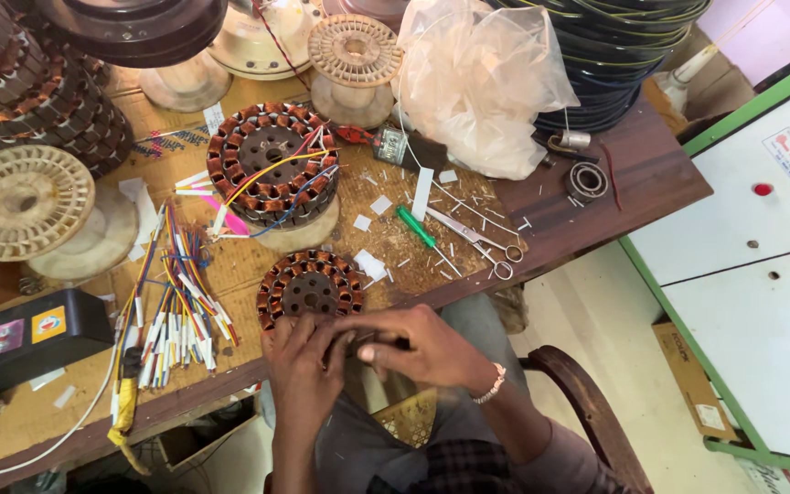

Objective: The person assembles a circular electrical component by inserting white plastic spacers into slots between copper windings. They use a green-handled screwdriver to adjust the windings and secure the spacers. The person handles multiple similar components and tools on a cluttered workbench.

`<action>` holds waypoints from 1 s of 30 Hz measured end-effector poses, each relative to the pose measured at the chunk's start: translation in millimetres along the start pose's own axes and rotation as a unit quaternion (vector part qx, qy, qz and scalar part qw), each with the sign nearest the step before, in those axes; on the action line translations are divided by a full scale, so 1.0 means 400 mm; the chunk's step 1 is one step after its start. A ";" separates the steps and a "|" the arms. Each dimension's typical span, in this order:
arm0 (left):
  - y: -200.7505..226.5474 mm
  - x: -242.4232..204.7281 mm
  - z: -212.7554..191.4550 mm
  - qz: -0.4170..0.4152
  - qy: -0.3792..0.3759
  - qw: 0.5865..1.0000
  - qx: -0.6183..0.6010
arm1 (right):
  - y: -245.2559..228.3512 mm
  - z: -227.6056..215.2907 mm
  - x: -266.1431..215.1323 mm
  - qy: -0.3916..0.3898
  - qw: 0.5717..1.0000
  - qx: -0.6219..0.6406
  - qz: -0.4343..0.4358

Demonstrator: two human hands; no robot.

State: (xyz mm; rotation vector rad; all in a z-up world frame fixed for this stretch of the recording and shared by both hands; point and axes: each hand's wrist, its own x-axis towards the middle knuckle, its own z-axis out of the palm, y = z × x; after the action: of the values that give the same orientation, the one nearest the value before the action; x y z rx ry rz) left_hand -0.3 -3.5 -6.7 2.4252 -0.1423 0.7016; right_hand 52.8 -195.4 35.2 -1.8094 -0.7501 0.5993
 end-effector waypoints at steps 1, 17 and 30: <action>-0.003 0.001 0.001 0.002 -0.002 1.000 0.005 | 0.002 0.003 0.008 0.031 0.999 0.001 -0.026; 0.000 -0.006 0.032 0.015 0.042 0.999 0.019 | -0.002 -0.019 -0.048 -0.019 0.960 -0.280 0.006; -0.001 -0.019 0.050 0.029 0.056 0.996 0.056 | 0.014 -0.010 -0.031 0.036 0.956 -0.291 0.018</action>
State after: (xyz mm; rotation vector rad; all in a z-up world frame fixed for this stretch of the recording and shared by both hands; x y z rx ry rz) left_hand 2.3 -15.4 -24.5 2.4893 -0.1306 0.8924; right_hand 48.4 -208.3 32.1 -2.3731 -0.9084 0.3471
